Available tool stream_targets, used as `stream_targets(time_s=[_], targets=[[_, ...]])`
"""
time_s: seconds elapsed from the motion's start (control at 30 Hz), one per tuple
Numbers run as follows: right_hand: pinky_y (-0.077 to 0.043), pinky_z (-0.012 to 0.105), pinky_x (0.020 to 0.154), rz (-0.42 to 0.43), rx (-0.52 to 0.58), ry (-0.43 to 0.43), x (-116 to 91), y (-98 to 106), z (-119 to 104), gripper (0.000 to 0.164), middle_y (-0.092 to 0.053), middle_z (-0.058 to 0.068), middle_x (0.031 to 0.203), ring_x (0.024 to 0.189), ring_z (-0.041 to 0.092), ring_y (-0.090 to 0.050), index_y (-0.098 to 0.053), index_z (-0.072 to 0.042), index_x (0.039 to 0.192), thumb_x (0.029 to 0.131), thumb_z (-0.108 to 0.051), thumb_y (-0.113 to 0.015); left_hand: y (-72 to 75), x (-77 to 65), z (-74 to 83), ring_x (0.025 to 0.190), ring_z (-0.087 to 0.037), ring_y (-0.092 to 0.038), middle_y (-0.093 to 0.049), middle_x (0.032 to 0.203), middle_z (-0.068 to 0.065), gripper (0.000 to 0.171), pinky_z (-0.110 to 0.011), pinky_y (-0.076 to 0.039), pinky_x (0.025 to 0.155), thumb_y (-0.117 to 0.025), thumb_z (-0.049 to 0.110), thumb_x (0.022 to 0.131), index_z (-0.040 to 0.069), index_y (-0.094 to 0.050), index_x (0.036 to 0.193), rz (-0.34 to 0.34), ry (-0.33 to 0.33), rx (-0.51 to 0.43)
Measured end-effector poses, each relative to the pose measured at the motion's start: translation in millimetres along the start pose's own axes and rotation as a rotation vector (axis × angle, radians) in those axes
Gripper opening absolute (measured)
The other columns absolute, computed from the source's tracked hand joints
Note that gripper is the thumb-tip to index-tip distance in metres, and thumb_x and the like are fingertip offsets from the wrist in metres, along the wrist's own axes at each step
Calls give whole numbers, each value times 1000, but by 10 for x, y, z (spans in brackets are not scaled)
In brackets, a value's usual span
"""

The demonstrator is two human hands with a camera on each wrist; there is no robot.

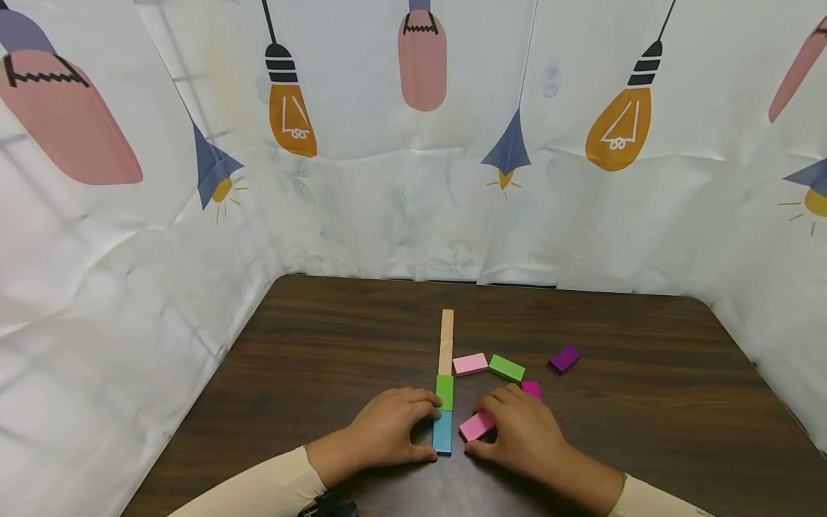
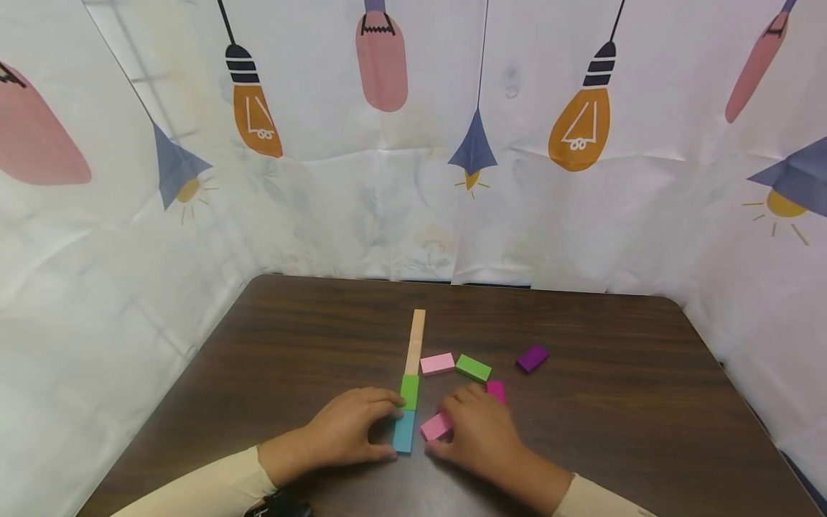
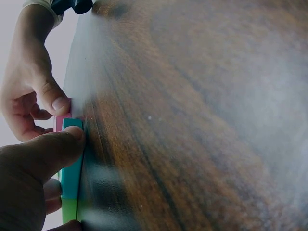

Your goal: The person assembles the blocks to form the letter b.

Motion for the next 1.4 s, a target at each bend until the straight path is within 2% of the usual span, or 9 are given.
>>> stream_targets(time_s=[0.37, 0.67, 0.93, 1.07, 1.27, 1.4], targets=[[-54, 40, 78, -14, -3, 33, 0, -19, -49, 55, -68, -4, 104, 100, 17, -60, -74, -21, 103, 71, -65, -83, 9, -11, 11, 119, -12, -60, -64, 131, 9, 49, -38, -50, 101, -83, 52, 81, 20, -74, 117, 9, -9, -8], [-55, 39, 77, 19, -1, 59, -7, -19, -56, 52, -69, -6, 101, 100, 16, -61, -74, -22, 100, 73, -65, -83, -2, -1, 5, 119, -12, -60, -63, 131, 9, 49, -39, -50, 101, -84, 51, 81, 20, -74, 117, 4, 1, -2], [-53, 36, 70, 11, 21, 45, -15, 57, -43, 53, -67, -10, 99, 94, 12, -58, -73, -22, 101, 70, -63, -85, 10, -6, 15, 121, -11, -60, -64, 131, 9, 49, -37, -49, 102, -84, 51, 80, 20, -74, 117, 12, -6, 9], [-54, 36, 69, 2, 36, 24, -24, 124, 30, 53, -66, -10, 99, 96, 13, -60, -72, -22, 101, 71, -64, -85, 11, -7, 17, 122, -11, -59, -64, 131, 9, 49, -38, -48, 104, -84, 52, 81, 20, -74, 117, 5, -2, 5], [-55, 38, 75, -17, 27, -37, -28, 228, 232, 56, -68, -9, 104, 97, 12, -60, -74, -21, 107, 71, -62, -86, 3, -2, 13, 122, -12, -59, -64, 131, 9, 49, -39, -48, 104, -83, 52, 82, 20, -74, 118, -8, 9, 0], [-56, 38, 78, 2, 27, -38, -44, 310, 362, 57, -68, -8, 106, 101, 13, -60, -74, -21, 110, 70, -57, -89, 8, 0, 11, 122, -13, -59, -63, 131, 9, 49, -39, -48, 104, -83, 52, 82, 20, -74, 118, -11, 11, -2]])
Point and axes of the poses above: each hand's wrist, its own x-axis towards the middle knuckle, its own y-axis out of the back of the hand, z = x × y, the point moved 5 cm from there along x, towards the middle knuckle
